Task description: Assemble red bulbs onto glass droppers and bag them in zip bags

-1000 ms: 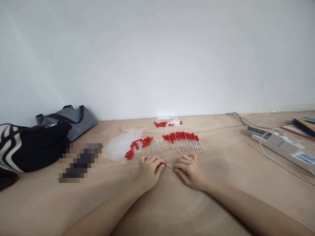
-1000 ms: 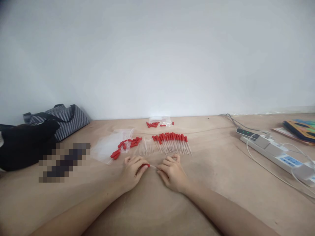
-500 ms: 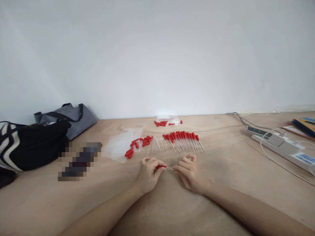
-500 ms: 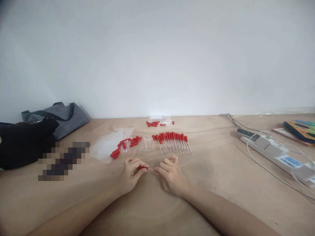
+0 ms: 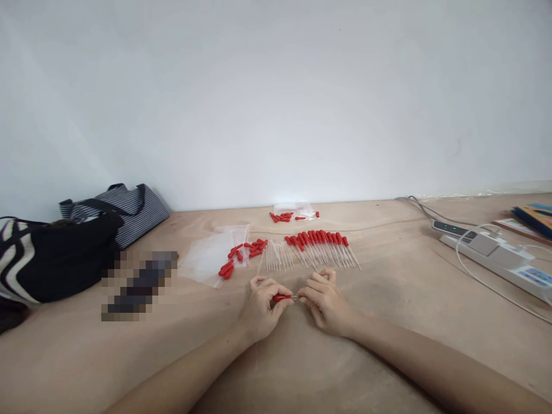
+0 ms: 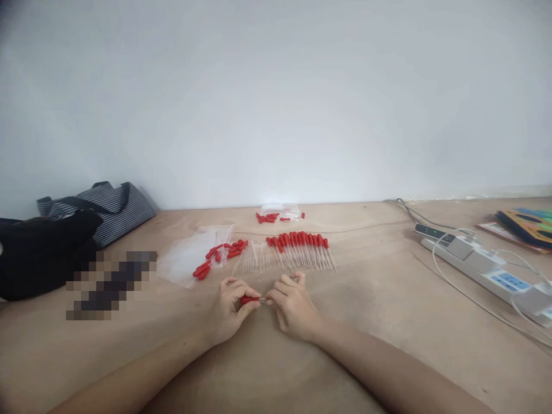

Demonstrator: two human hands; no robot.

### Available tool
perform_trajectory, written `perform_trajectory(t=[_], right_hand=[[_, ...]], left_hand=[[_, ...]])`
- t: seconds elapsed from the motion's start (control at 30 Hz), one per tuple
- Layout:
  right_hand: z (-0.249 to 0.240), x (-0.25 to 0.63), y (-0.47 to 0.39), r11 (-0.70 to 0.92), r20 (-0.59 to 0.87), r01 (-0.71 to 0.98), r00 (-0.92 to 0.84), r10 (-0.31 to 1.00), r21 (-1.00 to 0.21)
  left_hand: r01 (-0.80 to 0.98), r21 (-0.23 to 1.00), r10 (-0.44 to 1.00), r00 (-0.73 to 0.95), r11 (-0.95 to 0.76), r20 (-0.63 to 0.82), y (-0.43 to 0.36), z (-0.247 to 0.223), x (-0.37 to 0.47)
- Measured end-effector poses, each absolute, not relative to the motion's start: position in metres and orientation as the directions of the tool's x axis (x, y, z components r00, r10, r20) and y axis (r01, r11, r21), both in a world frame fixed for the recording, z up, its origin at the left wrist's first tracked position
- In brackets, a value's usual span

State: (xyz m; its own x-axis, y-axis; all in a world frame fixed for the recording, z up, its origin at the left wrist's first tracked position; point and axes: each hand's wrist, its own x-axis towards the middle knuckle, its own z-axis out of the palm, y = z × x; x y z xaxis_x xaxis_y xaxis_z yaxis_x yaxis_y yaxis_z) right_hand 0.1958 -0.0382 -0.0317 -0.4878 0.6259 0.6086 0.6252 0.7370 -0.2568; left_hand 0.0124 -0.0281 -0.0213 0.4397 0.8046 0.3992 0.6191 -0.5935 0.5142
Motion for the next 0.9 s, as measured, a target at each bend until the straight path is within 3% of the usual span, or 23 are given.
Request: perform_trajectory(t=[0.27, 0.43, 0.53, 0.67, 0.77, 0.9], right_hand=[[-0.024, 0.201, -0.034, 0.688, 0.509, 0.655, -0.496, 0.703, -0.312], [-0.017, 0.208, -0.029, 0.619, 0.495, 0.723, -0.434, 0.753, -0.307], [-0.019, 0.213, -0.016, 0.474, 0.495, 0.803, -0.265, 0.827, -0.361], [-0.018, 0.216, 0.015, 0.161, 0.449, 0.870, 0.076, 0.891, -0.466], [-0.015, 0.214, 0.037, -0.025, 0.383, 0.886, 0.226, 0.896, -0.463], [-0.015, 0.206, 0.053, -0.150, 0.334, 0.897, 0.304, 0.892, -0.415]], left_hand=[[0.635, 0.559, 0.846, 0.382, -0.533, 0.372, -0.021, -0.021, 0.013], [0.656, 0.527, 0.842, 0.406, -0.540, 0.356, -0.019, -0.016, 0.004], [0.735, 0.465, 0.864, 0.360, -0.494, 0.351, -0.015, -0.011, -0.006], [0.826, 0.404, 0.902, 0.261, -0.393, 0.344, -0.005, -0.009, -0.021], [0.860, 0.385, 0.922, 0.212, -0.334, 0.325, 0.000, -0.009, -0.027], [0.885, 0.363, 0.929, 0.172, -0.291, 0.327, 0.003, -0.008, -0.031]])
